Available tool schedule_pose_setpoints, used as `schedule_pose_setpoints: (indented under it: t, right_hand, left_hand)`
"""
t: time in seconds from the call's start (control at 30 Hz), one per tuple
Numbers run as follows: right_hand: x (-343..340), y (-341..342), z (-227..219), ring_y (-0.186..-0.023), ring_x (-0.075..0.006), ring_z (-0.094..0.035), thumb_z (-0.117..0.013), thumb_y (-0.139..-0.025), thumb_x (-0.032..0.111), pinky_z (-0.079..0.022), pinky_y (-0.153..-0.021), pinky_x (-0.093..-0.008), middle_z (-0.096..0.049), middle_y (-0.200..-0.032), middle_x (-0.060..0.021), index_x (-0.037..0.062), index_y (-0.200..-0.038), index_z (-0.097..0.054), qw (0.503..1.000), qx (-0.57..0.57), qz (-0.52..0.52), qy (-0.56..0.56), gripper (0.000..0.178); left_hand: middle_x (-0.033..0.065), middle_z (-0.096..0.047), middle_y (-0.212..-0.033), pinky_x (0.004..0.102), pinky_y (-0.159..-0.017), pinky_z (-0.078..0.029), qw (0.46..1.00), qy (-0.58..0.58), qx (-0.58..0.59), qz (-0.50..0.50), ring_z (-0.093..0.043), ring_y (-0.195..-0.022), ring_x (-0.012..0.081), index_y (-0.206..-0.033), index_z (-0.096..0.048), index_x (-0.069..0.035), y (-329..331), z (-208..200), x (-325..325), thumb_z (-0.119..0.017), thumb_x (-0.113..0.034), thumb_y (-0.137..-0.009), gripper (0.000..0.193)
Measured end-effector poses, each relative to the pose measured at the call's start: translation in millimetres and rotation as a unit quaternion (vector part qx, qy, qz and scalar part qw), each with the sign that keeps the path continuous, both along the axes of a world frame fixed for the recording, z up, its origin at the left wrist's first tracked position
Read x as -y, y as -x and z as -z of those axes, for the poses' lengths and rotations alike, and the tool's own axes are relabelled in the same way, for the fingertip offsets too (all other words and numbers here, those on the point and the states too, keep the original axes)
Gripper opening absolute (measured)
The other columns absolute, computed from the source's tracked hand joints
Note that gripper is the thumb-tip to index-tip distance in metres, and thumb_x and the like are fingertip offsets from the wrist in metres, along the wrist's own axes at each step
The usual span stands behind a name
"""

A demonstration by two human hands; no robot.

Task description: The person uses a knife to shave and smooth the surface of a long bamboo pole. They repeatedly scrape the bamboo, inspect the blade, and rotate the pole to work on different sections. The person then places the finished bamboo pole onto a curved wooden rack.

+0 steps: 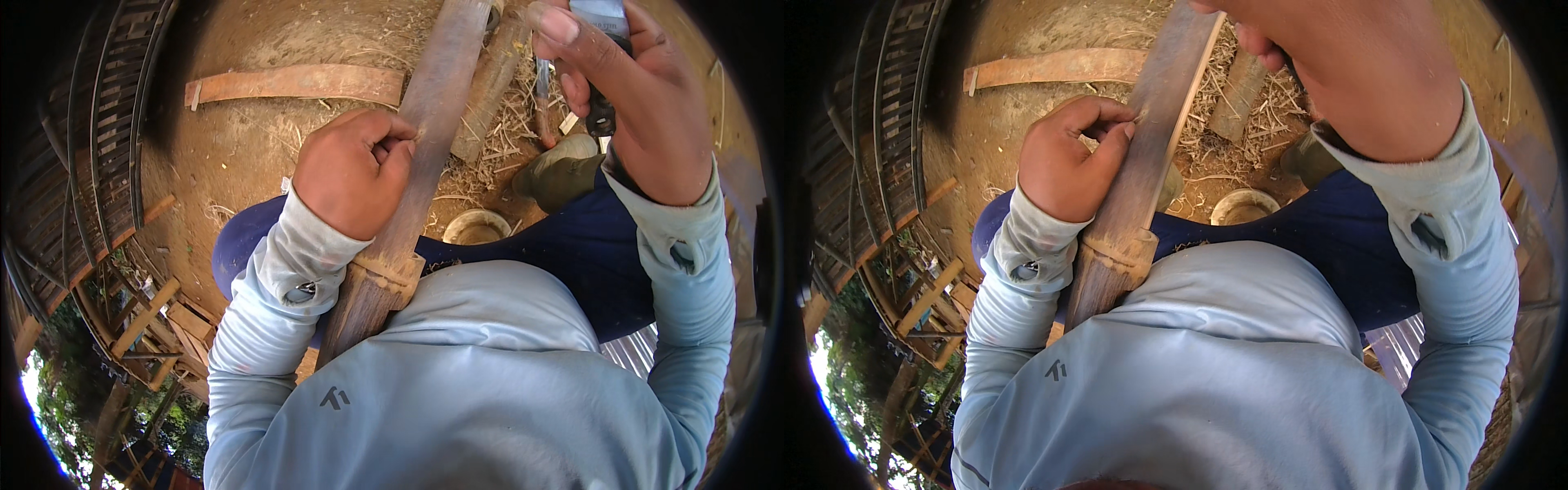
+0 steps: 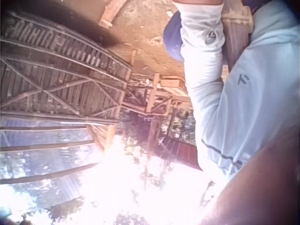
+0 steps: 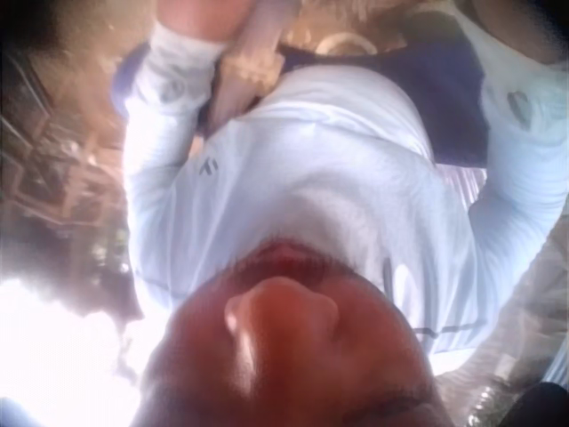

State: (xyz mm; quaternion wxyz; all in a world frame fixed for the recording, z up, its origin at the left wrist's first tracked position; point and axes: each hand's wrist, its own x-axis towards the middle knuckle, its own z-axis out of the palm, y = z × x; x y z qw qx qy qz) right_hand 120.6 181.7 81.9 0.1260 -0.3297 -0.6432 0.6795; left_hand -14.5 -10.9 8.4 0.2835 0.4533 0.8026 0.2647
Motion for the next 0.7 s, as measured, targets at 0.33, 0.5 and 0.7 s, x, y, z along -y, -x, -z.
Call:
schedule_pose_setpoints:
  t: [0.33,0.5,0.7]
  right_hand:
    - [-5.3,-9.6,8.5,-0.057,-0.0042,-0.049,-0.073,-0.091,0.017,-0.037,-0.052,-0.0208,-0.057,-0.067,0.0026,0.0002,-0.093,-0.064,0.998,-0.029,-0.037,0.046,0.019]
    - [-2.4,-11.7,14.3,-0.058,-0.0041,-0.049,-0.072,-0.091,0.016,-0.036,-0.052,-0.0205,-0.057,-0.067,0.0026,0.0,-0.093,-0.065,0.997,-0.043,-0.024,0.057,0.018]
    - [-5.3,-13.0,23.3,-0.061,-0.0041,-0.05,-0.071,-0.093,0.017,-0.037,-0.054,-0.0204,-0.058,-0.07,0.0026,0.0001,-0.094,-0.066,0.993,-0.086,-0.055,0.059,0.018]
  left_hand:
    - [0.0152,-0.068,-0.082,0.0318,-0.069,-0.053,0.999,-0.007,-0.039,0.015,-0.068,-0.074,0.0241,-0.089,-0.071,0.003,-0.2,2.6,-5.4,-0.066,-0.006,-0.082,0.013]
    - [0.0154,-0.068,-0.082,0.032,-0.069,-0.053,0.998,-0.016,-0.06,0.023,-0.068,-0.073,0.0243,-0.089,-0.071,0.003,-0.9,4.4,-5.0,-0.066,-0.005,-0.081,0.013]
    - [0.016,-0.066,-0.08,0.0391,-0.066,-0.053,0.998,-0.023,-0.055,0.02,-0.066,-0.07,0.0331,-0.087,-0.07,-0.001,-2.5,3.3,-6.5,-0.064,-0.006,-0.078,0.012]
